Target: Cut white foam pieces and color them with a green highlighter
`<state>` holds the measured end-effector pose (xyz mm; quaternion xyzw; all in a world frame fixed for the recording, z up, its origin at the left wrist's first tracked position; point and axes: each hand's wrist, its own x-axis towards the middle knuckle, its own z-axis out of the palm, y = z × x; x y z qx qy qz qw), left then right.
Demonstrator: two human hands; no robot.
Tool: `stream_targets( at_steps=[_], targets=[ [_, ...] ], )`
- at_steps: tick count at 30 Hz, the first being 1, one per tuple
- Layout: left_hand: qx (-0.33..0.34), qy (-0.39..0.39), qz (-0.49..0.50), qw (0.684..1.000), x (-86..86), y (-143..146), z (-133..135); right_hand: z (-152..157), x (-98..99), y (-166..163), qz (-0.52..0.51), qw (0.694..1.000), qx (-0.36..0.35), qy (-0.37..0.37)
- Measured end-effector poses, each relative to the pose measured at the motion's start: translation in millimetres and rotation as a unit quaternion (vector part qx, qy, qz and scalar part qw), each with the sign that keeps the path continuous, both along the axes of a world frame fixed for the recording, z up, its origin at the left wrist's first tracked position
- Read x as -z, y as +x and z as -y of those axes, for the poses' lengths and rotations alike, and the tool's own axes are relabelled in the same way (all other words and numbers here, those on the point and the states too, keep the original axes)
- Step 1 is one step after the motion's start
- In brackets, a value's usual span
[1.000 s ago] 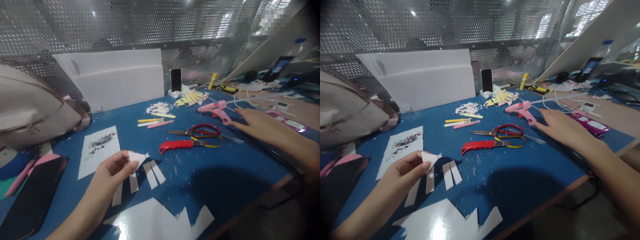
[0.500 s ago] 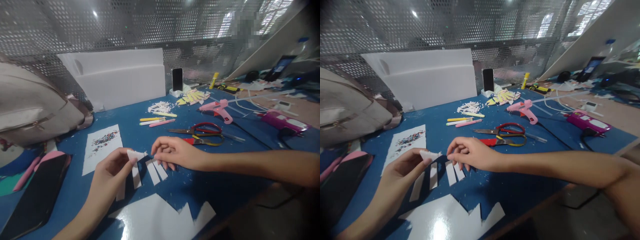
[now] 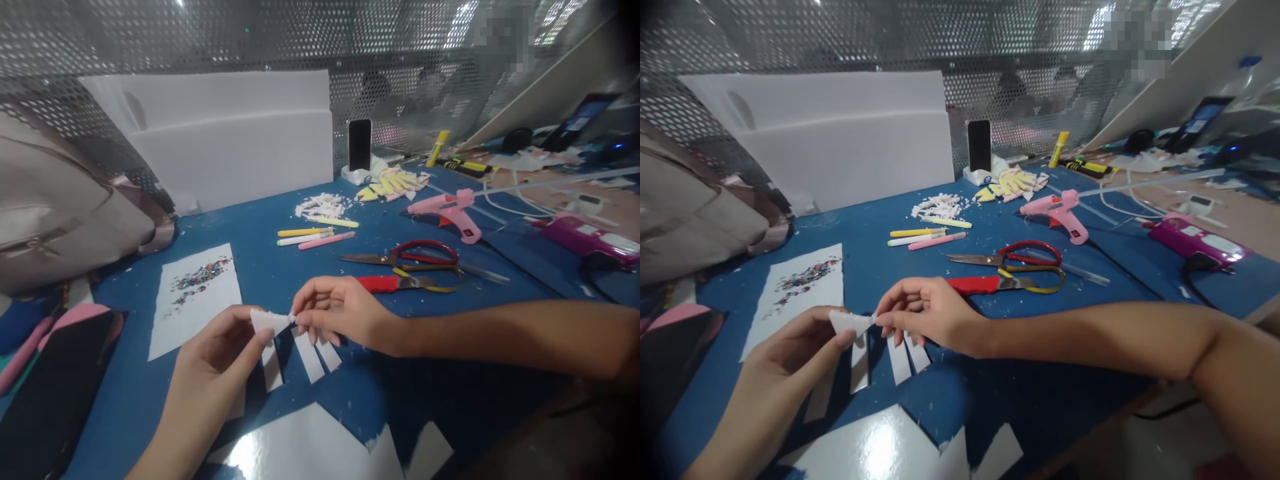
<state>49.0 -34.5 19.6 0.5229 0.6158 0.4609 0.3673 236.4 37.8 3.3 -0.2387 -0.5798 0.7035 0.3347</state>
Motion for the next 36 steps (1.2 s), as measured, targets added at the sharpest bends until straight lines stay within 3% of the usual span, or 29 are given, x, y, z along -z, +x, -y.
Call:
stream_targets(
  at_steps=[5,9,16,36],
  targets=[
    [0.03,-0.047,-0.023,0.998,-1.3,-5.7,1.1,0.5,1.9,2.1,-0.01,1.0,0.0,0.003],
    [0.015,-0.058,-0.044,0.997,-4.0,-4.1,2.4,1.2,-0.2,2.8,-0.015,1.0,-0.002,-0.003],
    [0.017,-0.089,-0.009,0.996,-8.0,1.4,3.1,2.3,-1.5,3.0,-0.01,1.0,0.021,-0.008],
    [0.049,-0.088,-0.022,0.995,-13.8,-0.1,0.0,1.7,2.6,4.0,0.004,1.0,0.024,0.006]
  ],
)
